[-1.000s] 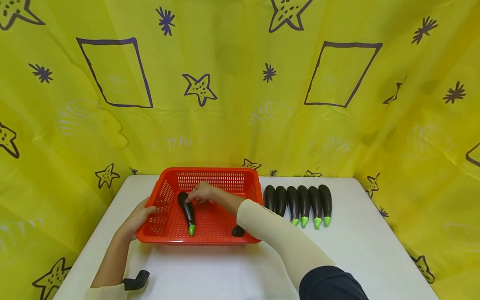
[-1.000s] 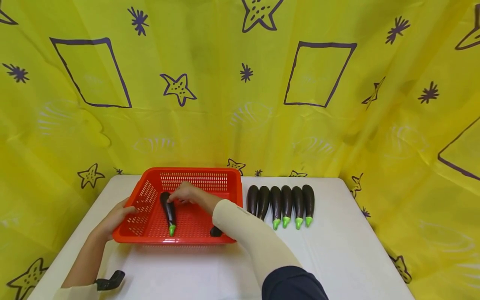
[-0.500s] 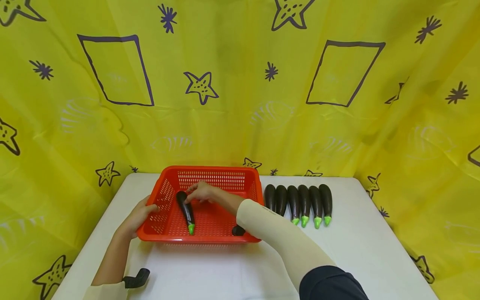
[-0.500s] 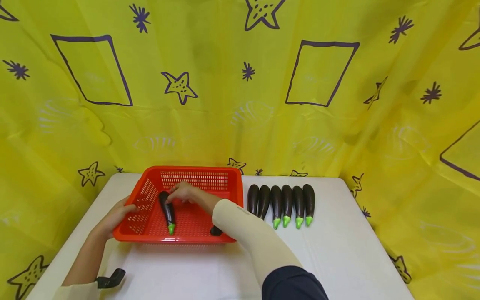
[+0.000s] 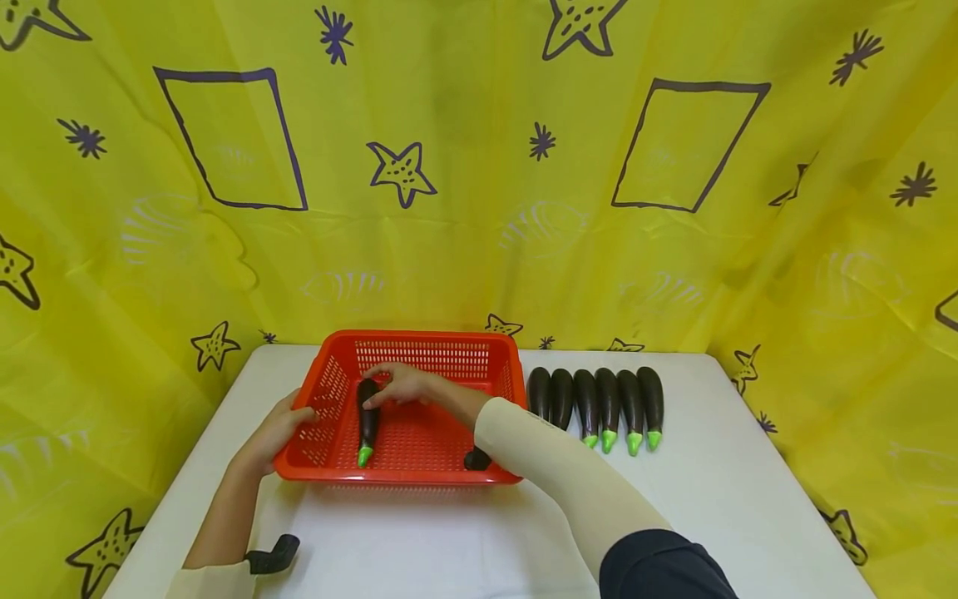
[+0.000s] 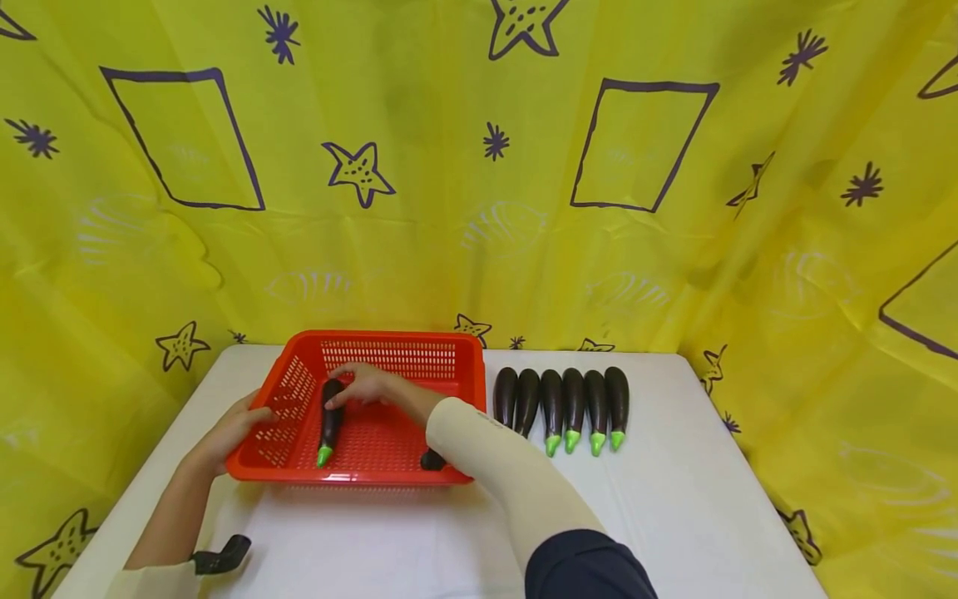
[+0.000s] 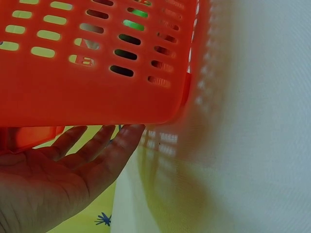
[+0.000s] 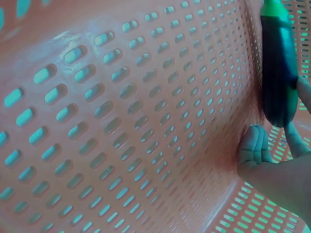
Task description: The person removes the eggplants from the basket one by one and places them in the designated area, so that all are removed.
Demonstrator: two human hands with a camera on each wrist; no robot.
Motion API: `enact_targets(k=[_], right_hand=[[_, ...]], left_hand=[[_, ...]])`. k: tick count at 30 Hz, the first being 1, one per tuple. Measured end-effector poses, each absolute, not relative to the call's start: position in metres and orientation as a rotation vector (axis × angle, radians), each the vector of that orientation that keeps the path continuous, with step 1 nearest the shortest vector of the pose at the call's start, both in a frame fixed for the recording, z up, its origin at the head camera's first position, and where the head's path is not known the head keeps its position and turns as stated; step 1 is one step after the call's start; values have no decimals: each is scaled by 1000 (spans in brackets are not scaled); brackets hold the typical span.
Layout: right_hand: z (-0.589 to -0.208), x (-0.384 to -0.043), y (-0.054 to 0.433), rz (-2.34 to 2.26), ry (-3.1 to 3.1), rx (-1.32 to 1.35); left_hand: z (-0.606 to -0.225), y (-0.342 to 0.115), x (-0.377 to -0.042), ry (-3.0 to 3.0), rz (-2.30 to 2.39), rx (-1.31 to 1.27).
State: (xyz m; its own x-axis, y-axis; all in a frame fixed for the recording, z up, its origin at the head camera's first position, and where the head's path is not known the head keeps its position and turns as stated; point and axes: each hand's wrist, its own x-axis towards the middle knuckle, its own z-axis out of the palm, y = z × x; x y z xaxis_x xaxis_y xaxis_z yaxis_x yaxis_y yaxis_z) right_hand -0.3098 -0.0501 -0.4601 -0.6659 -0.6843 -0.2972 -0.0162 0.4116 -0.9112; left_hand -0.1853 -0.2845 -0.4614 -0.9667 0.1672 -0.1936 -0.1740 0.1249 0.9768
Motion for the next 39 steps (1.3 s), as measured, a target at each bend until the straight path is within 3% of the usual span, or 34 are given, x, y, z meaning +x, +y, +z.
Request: enact_targets(k=[39], right_hand=[[-434, -310, -27, -1436, 1760, -497]], left_hand=[[-457, -283, -184, 2125, 1941, -17]])
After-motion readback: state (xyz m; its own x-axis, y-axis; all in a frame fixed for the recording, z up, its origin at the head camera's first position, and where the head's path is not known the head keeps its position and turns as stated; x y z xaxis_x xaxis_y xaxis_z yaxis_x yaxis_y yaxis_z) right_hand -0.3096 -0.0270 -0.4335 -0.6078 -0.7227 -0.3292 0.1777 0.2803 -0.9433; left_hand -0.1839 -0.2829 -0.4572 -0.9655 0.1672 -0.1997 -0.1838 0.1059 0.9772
